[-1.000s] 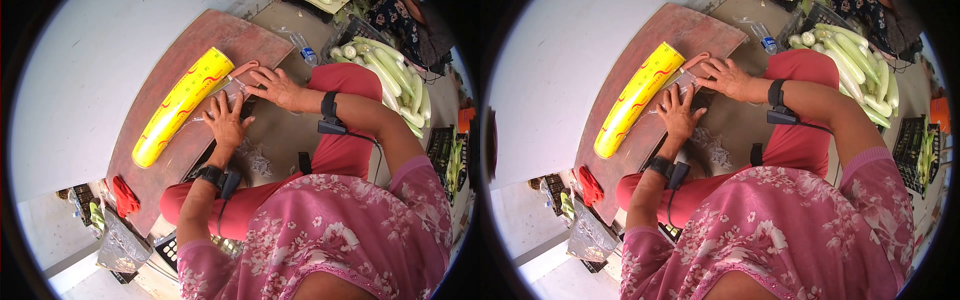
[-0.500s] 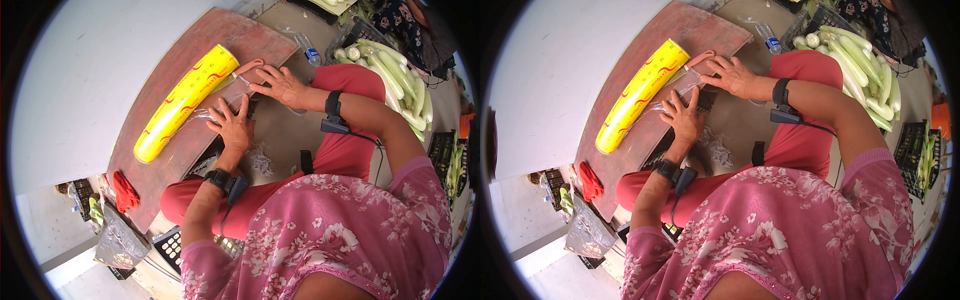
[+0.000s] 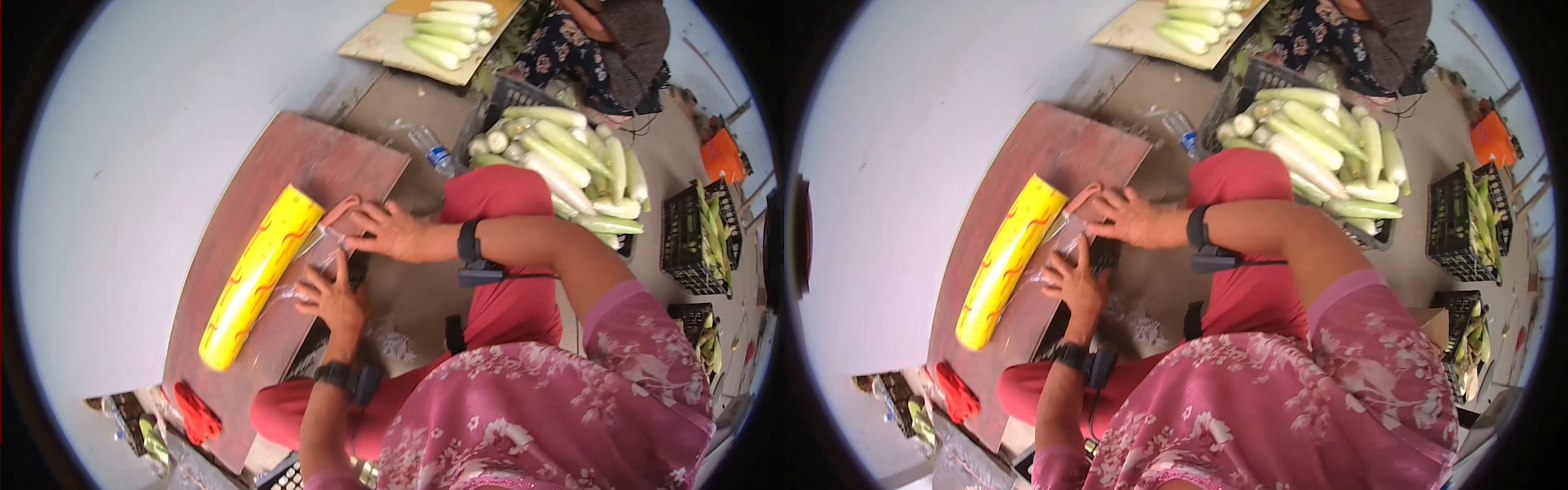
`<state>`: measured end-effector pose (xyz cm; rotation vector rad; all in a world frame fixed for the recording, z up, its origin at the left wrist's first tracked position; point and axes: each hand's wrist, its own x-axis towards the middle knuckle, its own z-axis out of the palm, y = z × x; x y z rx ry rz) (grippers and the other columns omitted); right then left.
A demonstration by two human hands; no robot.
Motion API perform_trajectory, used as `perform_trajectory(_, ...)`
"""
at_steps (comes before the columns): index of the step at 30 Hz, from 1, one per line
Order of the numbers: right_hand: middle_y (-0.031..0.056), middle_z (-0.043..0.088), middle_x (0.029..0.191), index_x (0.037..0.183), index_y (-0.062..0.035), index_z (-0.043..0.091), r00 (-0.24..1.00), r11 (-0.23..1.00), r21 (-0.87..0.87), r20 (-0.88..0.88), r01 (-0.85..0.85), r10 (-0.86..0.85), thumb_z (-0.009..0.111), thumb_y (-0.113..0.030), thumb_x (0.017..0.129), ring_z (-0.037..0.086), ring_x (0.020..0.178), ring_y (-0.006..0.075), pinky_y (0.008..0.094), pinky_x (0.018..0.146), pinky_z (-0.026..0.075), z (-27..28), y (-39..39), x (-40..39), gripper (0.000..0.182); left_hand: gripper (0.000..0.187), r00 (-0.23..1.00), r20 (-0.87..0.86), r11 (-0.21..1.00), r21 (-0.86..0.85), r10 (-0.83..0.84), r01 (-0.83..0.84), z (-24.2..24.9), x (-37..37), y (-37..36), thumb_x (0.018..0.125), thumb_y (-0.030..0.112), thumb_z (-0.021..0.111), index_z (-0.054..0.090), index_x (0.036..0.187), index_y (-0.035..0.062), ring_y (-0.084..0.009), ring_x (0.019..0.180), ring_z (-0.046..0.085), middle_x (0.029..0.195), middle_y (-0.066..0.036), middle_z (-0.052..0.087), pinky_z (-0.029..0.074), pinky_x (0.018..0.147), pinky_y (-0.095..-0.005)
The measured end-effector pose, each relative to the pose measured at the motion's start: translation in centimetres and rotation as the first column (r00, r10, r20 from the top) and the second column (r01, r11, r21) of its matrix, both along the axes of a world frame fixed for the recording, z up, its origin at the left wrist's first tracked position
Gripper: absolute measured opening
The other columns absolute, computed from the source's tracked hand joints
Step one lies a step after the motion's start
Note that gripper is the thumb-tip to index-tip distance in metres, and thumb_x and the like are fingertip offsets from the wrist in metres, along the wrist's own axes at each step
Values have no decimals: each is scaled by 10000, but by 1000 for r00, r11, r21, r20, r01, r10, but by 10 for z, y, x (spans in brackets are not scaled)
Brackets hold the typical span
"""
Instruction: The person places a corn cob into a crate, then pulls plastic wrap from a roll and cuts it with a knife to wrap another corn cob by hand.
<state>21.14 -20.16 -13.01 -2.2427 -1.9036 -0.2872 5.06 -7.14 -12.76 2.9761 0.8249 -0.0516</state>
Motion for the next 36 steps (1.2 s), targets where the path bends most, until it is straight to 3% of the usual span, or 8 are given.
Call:
perform_trajectory(5, 172, 457, 1288, 1247, -172, 552, 993, 988, -143, -110, -62, 46, 591, -159, 807, 413, 1209, 367, 569, 891, 373, 14, -7, 10, 442, 818, 999, -52, 1000, 25, 15, -14, 1, 2, 0, 783, 370, 714, 254, 1459, 390, -596, 1320, 120, 1469, -304, 129, 195, 950, -762)
perform_trajectory(9, 173, 589, 1135, 1094, -105, 630, 973, 893, -449, -190, 31, -129, 632, -151, 745, 527, 1123, 362, 632, 912, 362, 81, -16, 68, 352, 784, 997, -79, 999, 50, 18, -14, 2, 4, -2, 801, 356, 699, 258, 1448, 412, -598, 1320, 130, 1479, -306, 113, 194, 954, -761)
perform_trajectory(11, 129, 532, 1232, 1302, -145, 474, 945, 711, -672, -52, 206, -323, 589, -209, 830, 471, 1185, 349, 613, 897, 347, 101, -14, 122, 489, 765, 997, -75, 999, 33, 13, -10, 5, 4, -2, 808, 346, 692, 271, 1444, 408, -601, 1318, 133, 1477, -315, 112, 198, 951, -761)
perform_trajectory(13, 146, 534, 1232, 1271, -120, 473, 865, 838, -394, -173, 377, -470, 593, -185, 821, 489, 1168, 363, 611, 938, 350, 106, -38, 177, 470, 744, 998, -62, 999, 32, 8, -6, 4, 3, -2, 811, 326, 684, 292, 1438, 402, -605, 1314, 138, 1472, -326, 119, 200, 948, -763)
perform_trajectory(19, 168, 516, 1223, 1249, -67, 467, 565, 561, -172, -27, 810, -825, 654, -289, 831, 491, 1171, 372, 596, 918, 390, 83, -67, 291, 509, 688, 1000, -14, 1000, 30, 4, -3, 1, 4, -1, 790, 225, 652, 382, 1407, 369, -620, 1302, 150, 1442, -359, 178, 193, 950, -766)
perform_trajectory(26, 156, 473, 1245, 1227, -62, 487, 393, 412, -75, -182, 908, -901, 669, -350, 837, 483, 1174, 364, 545, 942, 394, 51, -69, 330, 517, 688, 999, -34, 1000, -2, 0, 0, 5, 7, -2, 776, 210, 636, 390, 1405, 340, -638, 1297, 130, 1431, -382, 172, 175, 938, -782)
perform_trajectory(29, 192, 503, 1197, 1173, -30, 492, 383, 388, -30, -108, 921, -917, 706, -356, 801, 564, 1063, 382, 493, 848, 491, 46, -68, 335, 539, 690, 999, -51, 1000, -12, -9, 8, 8, 7, -2, 773, 216, 640, 392, 1406, 335, -641, 1295, 128, 1427, -383, 172, 174, 935, -785)
perform_trajectory(36, 251, 550, 1137, 1119, 62, 511, 353, 354, 7, -109, 935, -929, 693, -375, 781, 613, 987, 407, 461, 810, 518, 34, -62, 356, 582, 626, 999, -30, 1000, -3, -28, 28, 9, 5, -1, 804, 198, 610, 427, 1390, 322, -640, 1289, 135, 1428, -379, 166, 163, 933, -786)
